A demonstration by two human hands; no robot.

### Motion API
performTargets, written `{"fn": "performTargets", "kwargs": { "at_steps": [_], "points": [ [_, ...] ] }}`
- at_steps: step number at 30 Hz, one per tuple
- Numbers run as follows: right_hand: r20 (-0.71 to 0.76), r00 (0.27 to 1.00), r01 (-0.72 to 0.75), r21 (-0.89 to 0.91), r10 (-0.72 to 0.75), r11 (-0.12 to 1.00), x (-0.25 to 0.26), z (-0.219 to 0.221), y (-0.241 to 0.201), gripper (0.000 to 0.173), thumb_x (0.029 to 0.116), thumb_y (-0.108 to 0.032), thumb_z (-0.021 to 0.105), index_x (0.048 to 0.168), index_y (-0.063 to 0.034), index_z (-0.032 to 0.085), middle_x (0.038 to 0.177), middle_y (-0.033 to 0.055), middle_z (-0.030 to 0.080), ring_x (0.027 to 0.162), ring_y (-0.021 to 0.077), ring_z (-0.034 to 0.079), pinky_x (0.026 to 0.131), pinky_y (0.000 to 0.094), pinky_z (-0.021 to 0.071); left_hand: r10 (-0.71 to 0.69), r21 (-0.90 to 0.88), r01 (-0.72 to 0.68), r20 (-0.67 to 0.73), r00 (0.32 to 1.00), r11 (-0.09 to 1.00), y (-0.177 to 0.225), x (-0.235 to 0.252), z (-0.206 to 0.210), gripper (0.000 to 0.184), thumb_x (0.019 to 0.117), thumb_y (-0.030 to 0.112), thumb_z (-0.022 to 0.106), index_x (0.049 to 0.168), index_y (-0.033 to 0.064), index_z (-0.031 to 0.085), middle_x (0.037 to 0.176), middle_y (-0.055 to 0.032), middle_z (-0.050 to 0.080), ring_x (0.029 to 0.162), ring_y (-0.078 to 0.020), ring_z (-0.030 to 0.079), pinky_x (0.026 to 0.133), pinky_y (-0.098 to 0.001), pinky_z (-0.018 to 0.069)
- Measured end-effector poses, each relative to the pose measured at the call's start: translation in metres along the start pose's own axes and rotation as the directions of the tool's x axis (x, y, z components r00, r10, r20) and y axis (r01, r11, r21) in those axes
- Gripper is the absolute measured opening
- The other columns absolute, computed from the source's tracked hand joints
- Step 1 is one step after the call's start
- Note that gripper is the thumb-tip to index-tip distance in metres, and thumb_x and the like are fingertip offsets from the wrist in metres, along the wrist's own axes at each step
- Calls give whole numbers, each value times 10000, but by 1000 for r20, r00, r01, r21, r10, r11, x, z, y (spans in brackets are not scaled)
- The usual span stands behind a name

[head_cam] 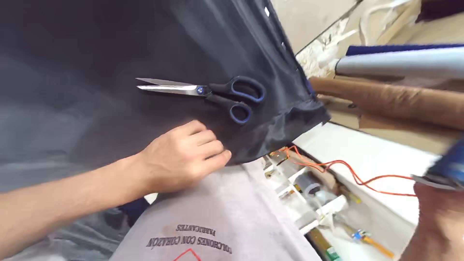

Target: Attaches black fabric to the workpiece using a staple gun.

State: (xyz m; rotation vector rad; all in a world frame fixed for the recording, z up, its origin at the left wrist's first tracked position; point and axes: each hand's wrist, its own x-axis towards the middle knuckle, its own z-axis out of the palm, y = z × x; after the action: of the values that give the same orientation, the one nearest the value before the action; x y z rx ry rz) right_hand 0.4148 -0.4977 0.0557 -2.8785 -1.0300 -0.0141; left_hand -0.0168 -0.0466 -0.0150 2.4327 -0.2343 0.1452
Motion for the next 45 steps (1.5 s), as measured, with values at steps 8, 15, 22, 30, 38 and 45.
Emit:
{"fn": "performTargets", "kwargs": {
  "at_steps": [8,15,22,30,38,45],
  "points": [
    [275,932,90,456,-236,885,232,109,-76,510,884,-125,678,1316,105,534,1107,197,686,963,212,698,868,429,594,-580,160,666,-371,725,729,85,72,79,321,1087,296,501,1265,87,667,1122,-130,718,996,-314,680,859,-469,521],
    [399,613,272,705,-682,656,252,65,-191,523,1032,-128,437,1547,-38,411,1107,25,681,764,3,624,664,216,547,-670,94,910,-647,364,404,128,123,134,281,1062,58,483,1298,38,635,1154,-146,705,1041,-318,688,898,-457,560],
    [383,564,523,520,-731,676,217,181,-201,986,917,-422,711,1584,89,194,1495,344,448,1332,378,544,1087,528,486,-299,-276,930,-933,-199,242,98,162,234,443,1023,392,573,1410,181,607,1529,-74,544,1488,-272,398,1201,-501,307],
    [413,511,804,81,-754,589,254,200,-213,811,896,-515,691,1463,31,495,1172,289,701,959,467,720,797,663,551,-287,-210,977,-938,-192,30,98,176,239,415,1000,409,640,1363,208,651,1477,-67,596,1454,-251,453,1184,-487,324],
    [156,431,605,681,-889,413,278,191,-163,1015,831,-360,837,1525,132,284,1382,283,590,1251,272,645,1075,451,535,-309,-208,978,-930,-199,-4,131,195,233,276,1018,140,556,1236,159,725,1260,-68,732,1231,-230,650,1072,-436,475],
    [-183,296,520,854,-937,-2,335,110,-180,1045,802,-249,878,1567,53,234,1602,188,405,1442,266,468,1186,449,435,-156,-313,950,-939,-307,15,151,171,235,200,1016,121,593,1110,122,770,1057,-92,766,1027,-223,707,939,-395,541]
  ]
}}
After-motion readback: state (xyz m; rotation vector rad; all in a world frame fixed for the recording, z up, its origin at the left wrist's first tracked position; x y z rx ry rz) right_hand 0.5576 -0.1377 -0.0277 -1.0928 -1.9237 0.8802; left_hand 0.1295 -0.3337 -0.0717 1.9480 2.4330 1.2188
